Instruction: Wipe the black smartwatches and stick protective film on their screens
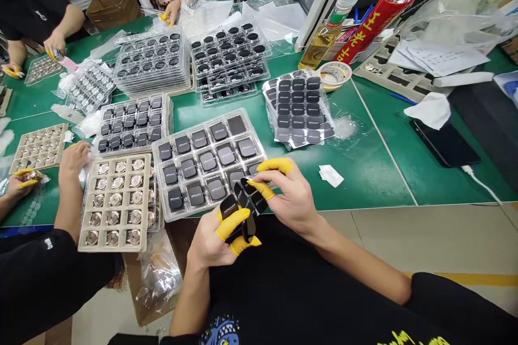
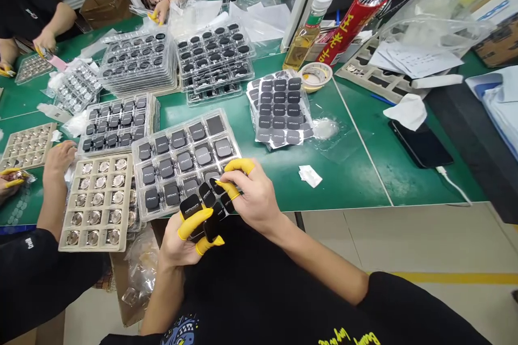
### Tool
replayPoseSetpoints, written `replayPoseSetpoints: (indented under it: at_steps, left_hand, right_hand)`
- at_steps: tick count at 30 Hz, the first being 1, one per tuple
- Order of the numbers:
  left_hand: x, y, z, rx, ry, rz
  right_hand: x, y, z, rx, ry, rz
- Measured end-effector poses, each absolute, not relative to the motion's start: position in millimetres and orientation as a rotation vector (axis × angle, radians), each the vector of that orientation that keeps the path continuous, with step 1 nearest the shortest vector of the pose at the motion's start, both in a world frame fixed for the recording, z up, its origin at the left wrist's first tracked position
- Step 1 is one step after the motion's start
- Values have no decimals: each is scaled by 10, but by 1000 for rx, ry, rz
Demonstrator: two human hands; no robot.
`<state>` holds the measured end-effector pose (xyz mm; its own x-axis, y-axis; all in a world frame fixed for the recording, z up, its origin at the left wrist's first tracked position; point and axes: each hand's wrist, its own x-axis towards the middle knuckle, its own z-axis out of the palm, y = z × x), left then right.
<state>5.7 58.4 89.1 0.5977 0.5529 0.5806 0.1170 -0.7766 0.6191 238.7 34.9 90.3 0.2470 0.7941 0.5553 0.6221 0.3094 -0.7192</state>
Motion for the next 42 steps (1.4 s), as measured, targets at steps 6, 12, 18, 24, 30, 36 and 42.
replayPoseSetpoints:
  at_steps: [6, 12, 18, 24, 30, 36, 42]
  left_hand:
    - [48, 554, 921, 2283, 545, 1042]
    - [68, 572, 981, 2353, 494, 1062]
    - [47, 585, 957, 2349, 496, 1110]
    - [-87, 508, 774, 2197, 694, 974]
    - [-148, 520, 803, 2264, 671, 1133]
    - [-155, 525, 789, 2193, 694, 1238]
    - [-158, 509, 743, 2059, 671, 1288]
  right_hand:
    - [2335, 313, 794, -1446, -1395, 211]
    - [2342, 315, 778, -1408, -1425, 293]
    - [2359, 321, 839, -1356, -1410, 413]
    - [2400, 304, 882, -1353, -1408, 512]
    - [2458, 271, 944, -1344, -1399, 646]
    - [2470, 228, 967, -1258, -1468, 678]
    - [2468, 224, 933, -1200, -1547, 574]
